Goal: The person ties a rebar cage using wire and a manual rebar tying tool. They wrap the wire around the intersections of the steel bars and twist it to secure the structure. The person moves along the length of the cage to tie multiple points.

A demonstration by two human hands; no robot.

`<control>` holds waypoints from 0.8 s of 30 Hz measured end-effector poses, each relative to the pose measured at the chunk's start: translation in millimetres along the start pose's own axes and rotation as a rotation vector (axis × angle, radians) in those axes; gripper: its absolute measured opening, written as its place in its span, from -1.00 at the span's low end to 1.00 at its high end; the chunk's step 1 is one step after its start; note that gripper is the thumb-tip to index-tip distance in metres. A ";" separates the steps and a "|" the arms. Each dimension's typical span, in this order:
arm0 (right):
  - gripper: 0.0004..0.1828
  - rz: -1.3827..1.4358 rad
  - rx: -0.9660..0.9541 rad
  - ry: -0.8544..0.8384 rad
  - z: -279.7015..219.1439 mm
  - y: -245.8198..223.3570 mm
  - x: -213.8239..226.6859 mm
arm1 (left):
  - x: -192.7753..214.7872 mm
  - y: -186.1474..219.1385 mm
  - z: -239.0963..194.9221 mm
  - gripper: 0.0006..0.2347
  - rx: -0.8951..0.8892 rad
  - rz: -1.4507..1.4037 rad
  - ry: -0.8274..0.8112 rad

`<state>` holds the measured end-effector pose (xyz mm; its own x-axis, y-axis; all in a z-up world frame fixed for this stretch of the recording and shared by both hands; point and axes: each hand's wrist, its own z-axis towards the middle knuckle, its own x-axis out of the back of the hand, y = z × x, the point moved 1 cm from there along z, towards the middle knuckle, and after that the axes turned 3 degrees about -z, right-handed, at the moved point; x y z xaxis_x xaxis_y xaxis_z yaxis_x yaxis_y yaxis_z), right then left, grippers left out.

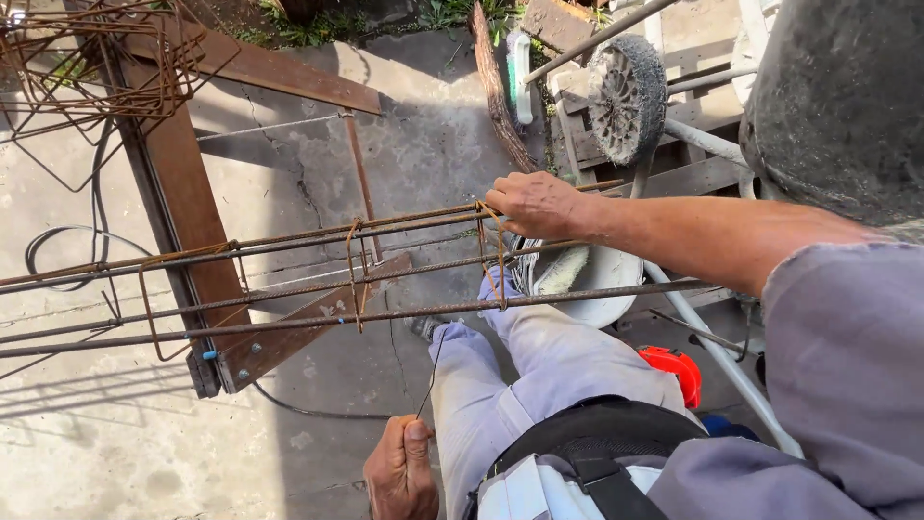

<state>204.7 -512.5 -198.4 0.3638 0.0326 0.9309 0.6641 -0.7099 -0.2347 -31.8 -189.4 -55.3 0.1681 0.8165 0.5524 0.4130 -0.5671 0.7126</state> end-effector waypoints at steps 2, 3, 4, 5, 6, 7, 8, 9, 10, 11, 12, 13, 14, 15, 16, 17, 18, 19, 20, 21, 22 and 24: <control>-0.76 -0.087 0.008 0.104 4.5 0.8 -22.2 | 0.0 3.6 3.9 -0.66 0.003 -0.010 -0.016; -0.82 -0.180 0.037 0.227 12.4 3.3 -30.7 | -1.6 6.1 5.6 -0.65 0.005 -0.016 -0.005; -0.82 -0.185 0.050 0.223 9.3 4.1 -30.5 | -5.0 3.8 5.9 -0.65 0.011 -0.024 0.005; -0.82 -0.186 0.043 0.227 10.8 3.8 -31.0 | -5.4 0.8 8.0 -0.66 -0.019 -0.049 0.011; -0.81 -0.187 0.035 0.230 11.8 4.0 -31.8 | -6.5 -1.9 9.9 -0.68 -0.050 -0.074 0.018; -0.81 -0.187 0.031 0.224 11.3 1.6 -24.8 | -4.6 -0.3 12.8 -0.68 -0.049 -0.077 0.011; -0.77 -0.081 0.003 0.154 10.3 -0.1 -18.7 | -3.3 1.4 15.4 -0.67 -0.049 -0.068 0.014; -0.68 0.028 -0.020 0.084 10.4 -3.6 -13.0 | -1.3 3.2 15.8 -0.67 -0.043 -0.058 0.021; -0.68 0.031 -0.019 0.078 5.3 -5.8 -5.4 | -1.3 5.2 14.4 -0.67 -0.037 -0.059 0.018; -0.65 0.218 -0.101 -0.034 6.4 -5.1 2.5 | 0.0 7.1 17.1 -0.67 -0.041 -0.066 0.019; -0.62 0.404 -0.182 -0.149 7.1 -4.5 10.8 | 1.5 9.4 19.8 -0.66 -0.046 -0.073 0.021; -0.62 0.398 -0.181 -0.143 10.0 -7.9 23.8 | 1.5 7.7 21.5 -0.66 -0.053 -0.075 0.025; -0.68 0.530 -0.286 -0.217 12.2 -10.4 35.3 | 0.8 5.7 23.4 -0.66 -0.030 -0.068 0.022; -0.68 0.669 -0.397 -0.297 9.1 -15.8 44.7 | 0.3 3.5 22.1 -0.66 -0.002 -0.060 0.006; -0.68 0.669 -0.405 -0.298 6.2 -7.3 31.8 | -1.7 3.5 26.3 -0.66 -0.004 -0.062 0.000; -0.72 0.661 -0.283 -0.226 5.5 -3.0 18.3 | -1.7 3.3 27.1 -0.68 -0.055 -0.065 0.004; -0.45 0.650 -0.162 -0.154 4.9 0.9 4.9 | -1.4 3.0 27.8 -0.70 -0.105 -0.068 0.008; -0.45 0.648 -0.161 -0.154 5.0 0.7 3.2 | -1.7 3.2 29.5 -0.70 -0.106 -0.070 0.009; -0.45 0.639 -0.175 -0.167 5.1 0.6 1.6 | -1.8 3.5 31.3 -0.69 -0.101 -0.056 0.002; -0.45 0.631 -0.186 -0.182 5.7 -0.9 -0.5 | -1.5 3.6 31.3 -0.69 -0.093 -0.042 -0.003; -0.45 0.630 -0.182 -0.183 7.3 -1.5 -1.0 | -1.4 4.9 32.4 -0.69 -0.091 -0.043 0.001; -0.45 0.577 -0.178 -0.210 6.8 -1.0 -1.7 | -2.2 8.3 36.8 -0.69 -0.107 -0.064 0.011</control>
<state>207.8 -507.1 -201.7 0.7626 -0.2653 0.5900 0.2114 -0.7597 -0.6149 4.1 -191.9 -66.5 0.1340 0.8504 0.5088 0.3241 -0.5228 0.7884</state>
